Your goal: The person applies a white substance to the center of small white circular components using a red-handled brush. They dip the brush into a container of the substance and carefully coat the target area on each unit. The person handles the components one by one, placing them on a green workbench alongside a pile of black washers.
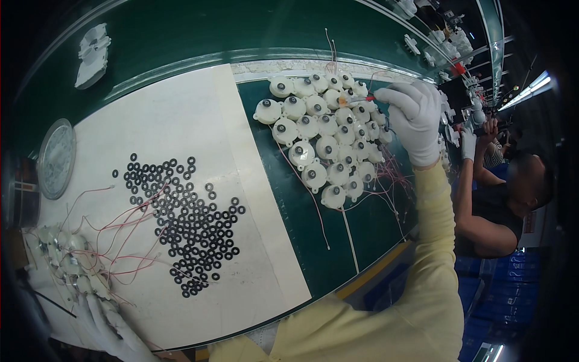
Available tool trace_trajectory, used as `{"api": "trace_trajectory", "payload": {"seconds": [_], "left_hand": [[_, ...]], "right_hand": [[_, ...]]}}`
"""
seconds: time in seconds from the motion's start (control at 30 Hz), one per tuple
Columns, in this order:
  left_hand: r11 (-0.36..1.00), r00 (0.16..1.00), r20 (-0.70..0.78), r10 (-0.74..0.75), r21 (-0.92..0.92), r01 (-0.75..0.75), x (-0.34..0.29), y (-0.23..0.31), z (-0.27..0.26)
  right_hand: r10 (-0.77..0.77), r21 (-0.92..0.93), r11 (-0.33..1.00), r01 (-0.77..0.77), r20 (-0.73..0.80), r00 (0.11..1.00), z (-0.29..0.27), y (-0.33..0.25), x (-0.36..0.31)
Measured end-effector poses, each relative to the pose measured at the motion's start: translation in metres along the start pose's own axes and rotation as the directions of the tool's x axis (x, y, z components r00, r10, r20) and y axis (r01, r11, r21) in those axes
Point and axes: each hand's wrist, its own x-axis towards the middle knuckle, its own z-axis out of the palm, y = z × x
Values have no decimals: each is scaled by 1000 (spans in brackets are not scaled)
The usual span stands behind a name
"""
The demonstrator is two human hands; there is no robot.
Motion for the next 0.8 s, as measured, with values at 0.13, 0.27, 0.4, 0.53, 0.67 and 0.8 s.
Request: {"api": "trace_trajectory", "payload": {"seconds": [0.13, 0.27, 0.4, 0.53, 0.67, 0.8], "left_hand": [[1000, 1000, -2, 11, -7, -11, 1, 2, 0], [1000, 1000, 4, 8, 17, -8, 2, 1, 0], [1000, 1000, 3, -28, 10, 28, -1, 1, 3], [999, 999, -4, -35, 7, 36, 0, -1, 4], [995, 1000, 17, 11, 104, -12, 1, 0, -1], [990, 999, 21, 46, 132, -49, 2, -1, -2]], "right_hand": [[-6, -14, 1000, 6, -24, 1000, -5, 2, 1], [-12, -24, 1000, 10, -95, 995, -3, 8, 5], [26, -21, 999, -28, -109, 994, 2, 9, 15], [56, 22, 998, -54, -90, 994, 15, 13, 23], [67, 39, 997, -63, -92, 994, 23, 12, 26], [64, 56, 997, -59, -87, 994, 26, 11, 26]]}}
